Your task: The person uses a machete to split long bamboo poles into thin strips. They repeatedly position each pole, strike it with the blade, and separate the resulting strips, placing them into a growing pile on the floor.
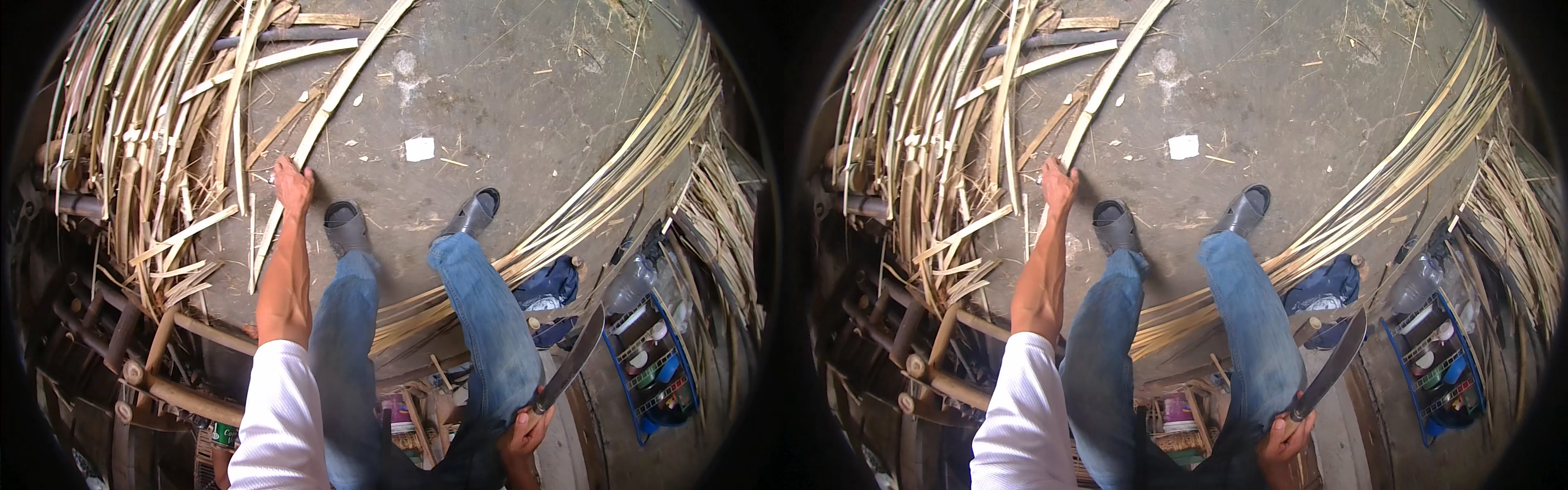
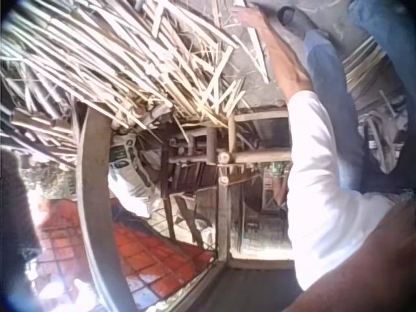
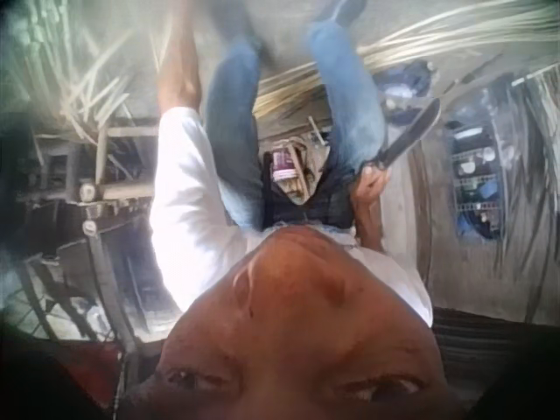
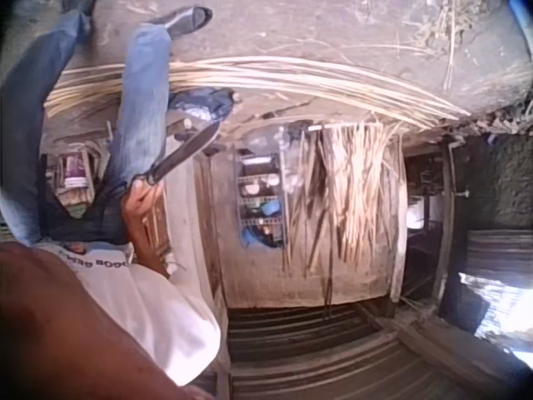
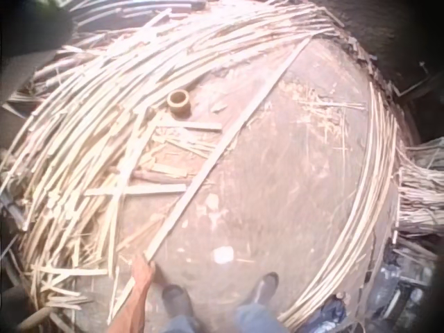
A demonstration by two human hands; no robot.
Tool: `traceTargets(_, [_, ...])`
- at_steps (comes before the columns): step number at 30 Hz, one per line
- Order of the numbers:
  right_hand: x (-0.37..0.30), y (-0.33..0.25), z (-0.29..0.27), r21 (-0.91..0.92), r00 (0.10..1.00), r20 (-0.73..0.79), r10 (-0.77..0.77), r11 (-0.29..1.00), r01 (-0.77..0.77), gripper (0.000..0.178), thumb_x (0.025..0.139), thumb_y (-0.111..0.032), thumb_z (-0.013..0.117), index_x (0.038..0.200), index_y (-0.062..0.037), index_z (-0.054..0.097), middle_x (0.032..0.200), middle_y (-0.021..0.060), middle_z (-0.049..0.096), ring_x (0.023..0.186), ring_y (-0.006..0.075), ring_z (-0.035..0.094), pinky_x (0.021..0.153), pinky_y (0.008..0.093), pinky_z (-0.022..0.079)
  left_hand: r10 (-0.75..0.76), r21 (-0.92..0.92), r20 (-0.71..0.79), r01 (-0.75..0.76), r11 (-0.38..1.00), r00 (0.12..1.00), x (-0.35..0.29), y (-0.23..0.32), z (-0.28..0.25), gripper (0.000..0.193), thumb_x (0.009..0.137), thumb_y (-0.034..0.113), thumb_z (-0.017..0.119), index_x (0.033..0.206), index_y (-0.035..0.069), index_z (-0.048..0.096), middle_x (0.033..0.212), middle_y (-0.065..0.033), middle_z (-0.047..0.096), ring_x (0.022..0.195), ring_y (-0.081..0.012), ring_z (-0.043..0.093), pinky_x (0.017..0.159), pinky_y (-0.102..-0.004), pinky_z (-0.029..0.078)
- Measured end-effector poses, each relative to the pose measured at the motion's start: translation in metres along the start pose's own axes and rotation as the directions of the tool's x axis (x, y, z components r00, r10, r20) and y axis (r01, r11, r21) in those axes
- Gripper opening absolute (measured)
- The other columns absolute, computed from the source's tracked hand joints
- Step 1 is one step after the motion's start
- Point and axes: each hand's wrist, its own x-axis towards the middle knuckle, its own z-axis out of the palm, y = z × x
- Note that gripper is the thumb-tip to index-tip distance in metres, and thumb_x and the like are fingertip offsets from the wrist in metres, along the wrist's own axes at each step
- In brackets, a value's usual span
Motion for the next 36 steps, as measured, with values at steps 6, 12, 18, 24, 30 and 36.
traceTargets(6, [0.009,-0.031,0.002,0.05,0.997,0.028,0.073,0.996,-0.075,0.036,0.094,-0.021,0.051,0.107,0.0122,0.056,0.124,0.0272,0.052,0.102,0.0351,0.051,0.088,0.0404,0.04,-0.026,-0.107,0.404,0.076,0.991,0.914,-0.003,-0.018,-0.038,0.044,0.075,0.03,0.079,0.102,-0.001,0.066,0.1,-0.0248,0.065,0.096,-0.0404,0.062,0.082,-0.047,0.049])
traceTargets(12, [0.01,-0.031,0.005,0.031,0.998,-0.007,-0.068,0.997,0.069,0.037,0.095,-0.024,0.057,0.114,0.0081,0.057,0.122,0.0258,0.052,0.11,0.0416,0.051,0.097,0.0455,0.038,0.097,-0.554,0.301,0.091,0.828,0.949,-0.086,0.028,-0.151,0.029,0.076,0.023,0.074,0.087,0.001,0.058,0.071,-0.0091,0.056,0.067,-0.0173,0.053,0.063,-0.0365,0.047])
traceTargets(18, [0.007,-0.037,0.002,0.108,0.993,0.084,0.082,0.99,-0.091,0.042,0.09,-0.028,0.062,0.112,0.0074,0.06,0.121,0.0212,0.056,0.114,0.0389,0.053,0.098,0.0441,0.04,-0.124,-0.379,0.417,0.296,0.877,0.9,-0.161,0.153,-0.366,0.039,0.078,0.036,0.078,0.094,0.003,0.065,0.065,-0.0122,0.06,0.063,-0.0201,0.059,0.059,-0.0379,0.047])
traceTargets(24, [0.002,-0.052,-0.032,0.185,0.943,0.209,0.259,0.936,-0.298,0.037,0.088,-0.028,0.065,0.106,0.0039,0.064,0.105,0.016,0.064,0.093,0.0298,0.068,0.085,0.0376,0.051,0.018,-0.223,-0.038,-0.026,0.975,0.999,-0.252,0.234,-0.602,0.045,0.078,0.049,0.071,0.09,0.006,0.071,0.077,-0.0201,0.068,0.076,-0.0399,0.066,0.069,-0.0483,0.049])
traceTargets(30, [0.018,-0.111,-0.068,0.717,0.962,0.225,0.153,0.643,-0.269,0.03,0.092,-0.016,0.059,0.116,0.0021,0.054,0.094,0.0134,0.065,0.075,0.026,0.071,0.055,0.0347,0.059,-0.028,-0.113,-0.039,0.024,0.993,0.999,-0.394,0.139,-0.72,0.042,0.072,0.047,0.075,0.085,0.007,0.072,0.07,-0.0196,0.065,0.07,-0.0405,0.064,0.067,-0.0478,0.048])
traceTargets(36, [0.066,-0.212,-0.031,0.854,0.876,0.482,-0.007,0.225,-0.469,0.036,0.095,-0.032,0.058,0.119,-0.0062,0.051,0.104,0.0114,0.066,0.092,0.0263,0.067,0.069,0.0432,0.054,-0.107,-0.165,0.202,0.141,0.976,0.974,-0.453,0.059,-0.701,0.046,0.073,0.044,0.077,0.104,0.011,0.071,0.104,-0.0184,0.062,0.093,-0.0366,0.058,0.082,-0.0598,0.041])
